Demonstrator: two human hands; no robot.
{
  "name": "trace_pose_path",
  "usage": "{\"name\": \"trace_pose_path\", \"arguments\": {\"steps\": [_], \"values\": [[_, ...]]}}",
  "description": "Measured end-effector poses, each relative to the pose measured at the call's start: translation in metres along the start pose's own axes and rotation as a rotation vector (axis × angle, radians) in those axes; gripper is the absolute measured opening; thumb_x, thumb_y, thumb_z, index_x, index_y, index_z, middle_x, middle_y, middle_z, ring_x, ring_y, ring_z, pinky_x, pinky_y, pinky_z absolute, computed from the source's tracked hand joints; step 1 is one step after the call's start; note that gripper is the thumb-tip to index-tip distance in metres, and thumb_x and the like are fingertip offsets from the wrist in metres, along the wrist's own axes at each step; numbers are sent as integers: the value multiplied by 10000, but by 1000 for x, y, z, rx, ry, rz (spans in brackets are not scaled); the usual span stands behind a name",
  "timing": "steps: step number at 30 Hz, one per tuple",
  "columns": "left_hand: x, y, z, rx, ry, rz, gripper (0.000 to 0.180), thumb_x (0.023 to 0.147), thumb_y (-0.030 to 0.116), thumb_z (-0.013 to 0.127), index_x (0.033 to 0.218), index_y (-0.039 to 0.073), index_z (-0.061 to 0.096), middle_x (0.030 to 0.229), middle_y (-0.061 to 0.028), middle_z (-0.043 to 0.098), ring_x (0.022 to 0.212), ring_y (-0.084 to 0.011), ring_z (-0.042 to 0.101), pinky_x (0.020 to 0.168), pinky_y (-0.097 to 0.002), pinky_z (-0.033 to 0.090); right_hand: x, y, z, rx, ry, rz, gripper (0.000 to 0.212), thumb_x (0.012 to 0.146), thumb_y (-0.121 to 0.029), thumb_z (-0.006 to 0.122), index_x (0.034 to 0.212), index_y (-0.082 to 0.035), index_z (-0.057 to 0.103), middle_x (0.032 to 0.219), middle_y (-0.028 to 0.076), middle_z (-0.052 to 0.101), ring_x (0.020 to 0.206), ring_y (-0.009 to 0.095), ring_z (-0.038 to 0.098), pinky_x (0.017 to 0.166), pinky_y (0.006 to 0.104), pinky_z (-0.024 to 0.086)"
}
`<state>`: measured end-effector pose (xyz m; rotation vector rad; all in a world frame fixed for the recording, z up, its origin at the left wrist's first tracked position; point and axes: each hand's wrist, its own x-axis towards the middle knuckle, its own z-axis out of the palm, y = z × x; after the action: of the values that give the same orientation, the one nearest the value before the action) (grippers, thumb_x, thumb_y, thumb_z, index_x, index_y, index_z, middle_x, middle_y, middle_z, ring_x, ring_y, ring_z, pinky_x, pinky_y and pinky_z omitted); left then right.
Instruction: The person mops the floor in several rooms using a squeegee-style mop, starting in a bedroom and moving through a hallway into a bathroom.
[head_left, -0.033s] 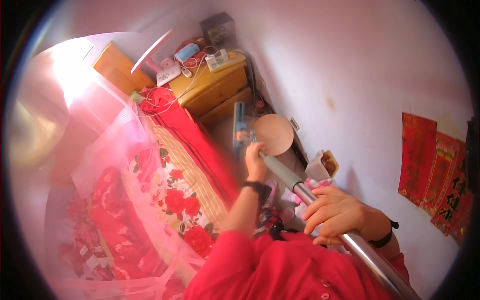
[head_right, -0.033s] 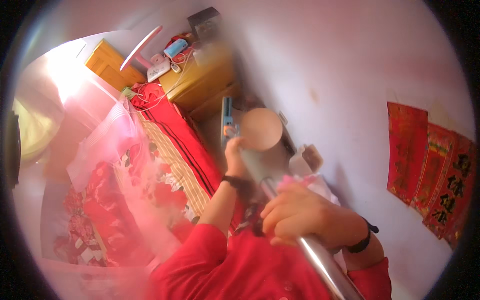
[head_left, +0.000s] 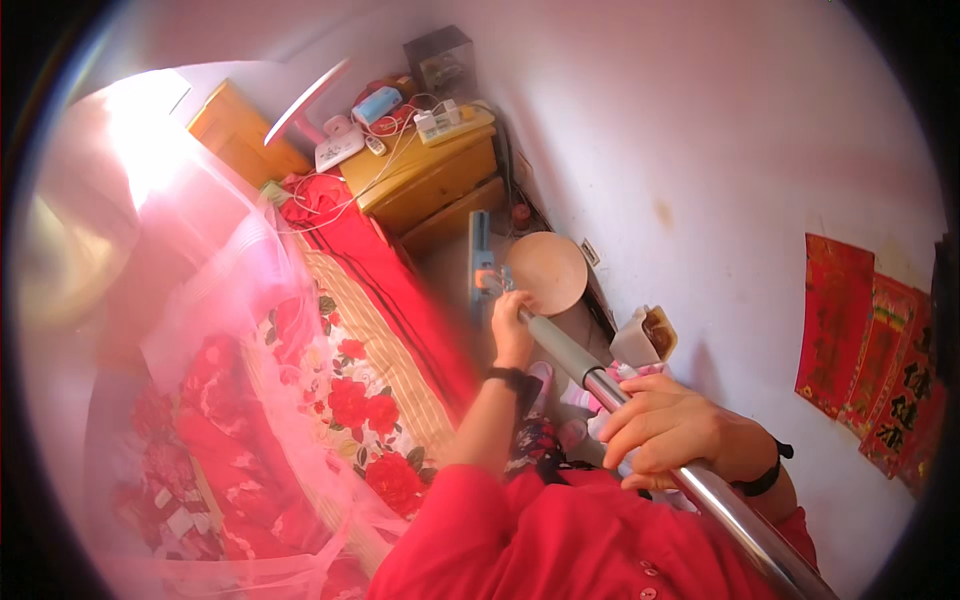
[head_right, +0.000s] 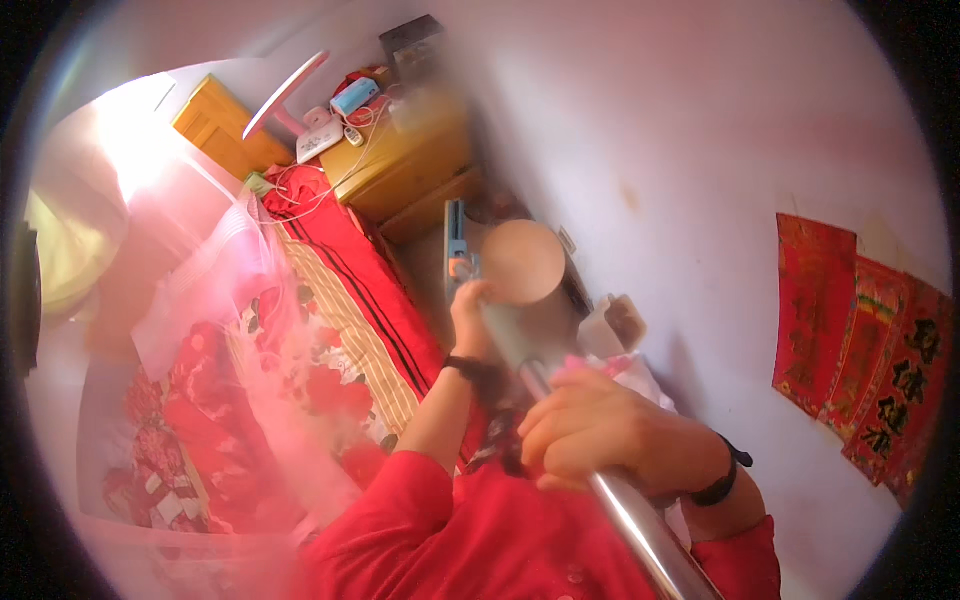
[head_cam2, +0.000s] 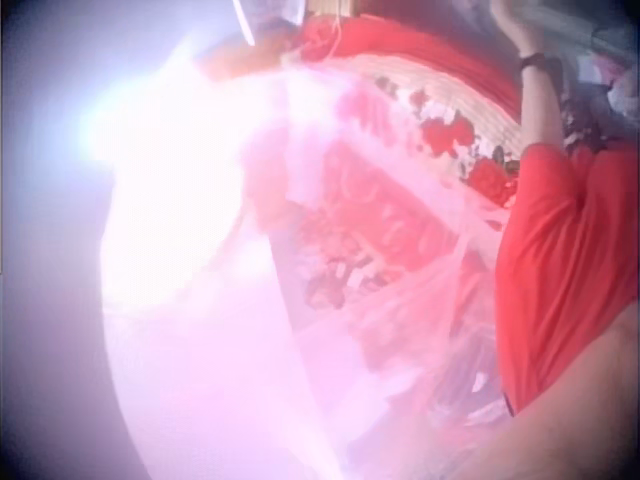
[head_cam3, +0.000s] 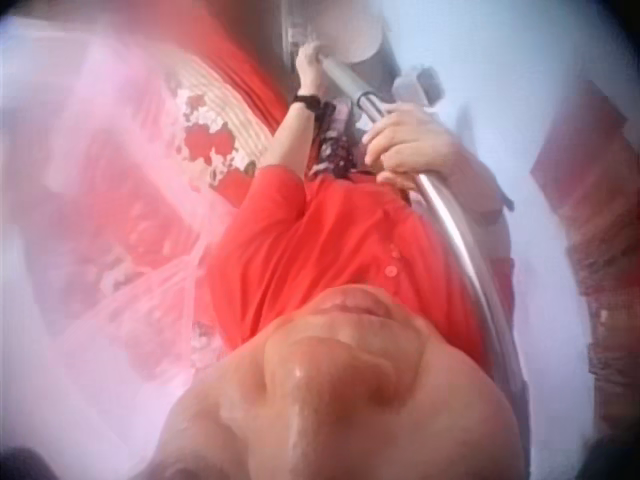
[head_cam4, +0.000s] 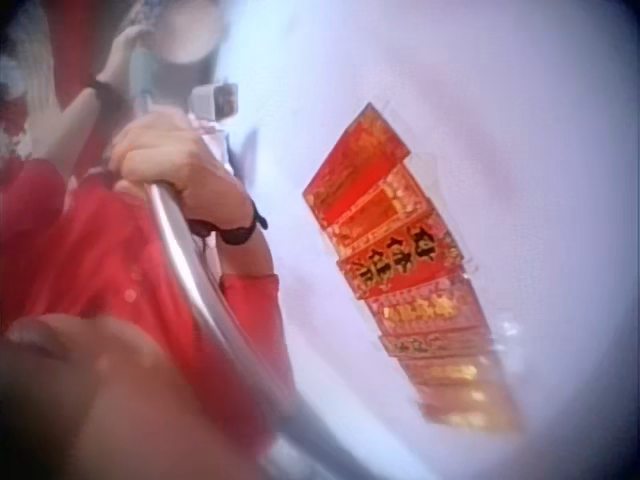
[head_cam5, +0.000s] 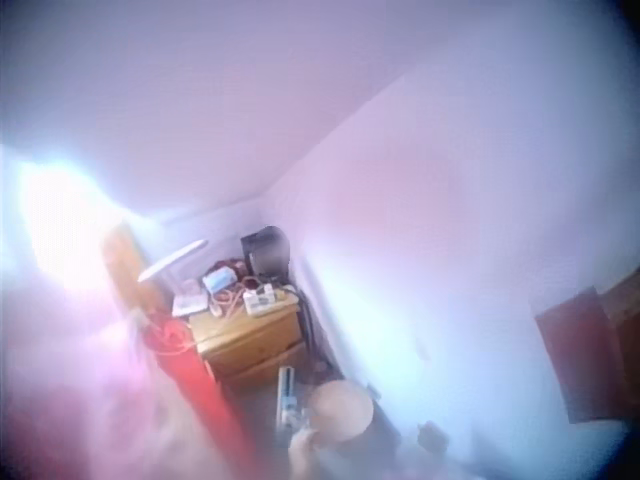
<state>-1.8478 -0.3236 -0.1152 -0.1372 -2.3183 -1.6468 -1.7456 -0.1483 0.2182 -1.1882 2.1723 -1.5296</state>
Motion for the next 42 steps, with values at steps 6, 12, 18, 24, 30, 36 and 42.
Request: {"name": "trace_pose_path", "arguments": {"steps": [6,12,18,24,30,36,42], "values": [[-26,-10,4,-64,-30,-143,178,626,-28,636,787,38,597,821,-109,601,811,-284,571,715,-340,453,16,24,1,37,-82,69,67,754,-77,637,794,-40,597,913,87,598,912,277,561,808,362,401],[-44,-66,11,-198,53,-409,160,635,-24,617,779,44,607,826,-110,606,819,-281,572,734,-344,449,22,34,2,139,80,206,166,665,-31,727,778,-15,607,901,141,611,942,324,567,808,391,444],[-23,-78,2,111,6,-273,138,651,-26,583,761,52,609,802,-116,589,824,-298,564,747,-370,441,32,85,6,222,166,204,143,693,38,673,782,-23,580,918,168,623,1002,339,560,872,411,428],[47,-101,-10,243,81,-157,165,658,-59,543,749,65,603,842,-124,587,863,-315,552,764,-374,439,67,137,7,427,393,312,125,742,93,600,791,-15,560,1029,146,599,1104,280,517,935,370,407],[73,-103,8,306,17,-125,269,638,-14,618,887,79,573,886,-114,586,909,-318,540,777,-395,446,83,182,-1,510,572,503,229,730,10,601,953,-28,561,1125,126,546,986,176,529,872,289,420],[77,-60,30,272,-89,-59,207,656,115,671,824,103,551,859,-76,582,911,-291,537,718,-415,441,63,130,-49,431,755,266,509,729,-185,713,1137,-4,469,1196,185,480,1044,236,529,840,333,476],[47,1,51,242,-30,55,208,647,128,670,810,107,542,820,-50,569,863,-260,535,724,-402,378,-19,53,-76,110,919,183,960,633,-486,723,1354,-47,265,1340,140,382,1222,296,398,802,368,488]]}}
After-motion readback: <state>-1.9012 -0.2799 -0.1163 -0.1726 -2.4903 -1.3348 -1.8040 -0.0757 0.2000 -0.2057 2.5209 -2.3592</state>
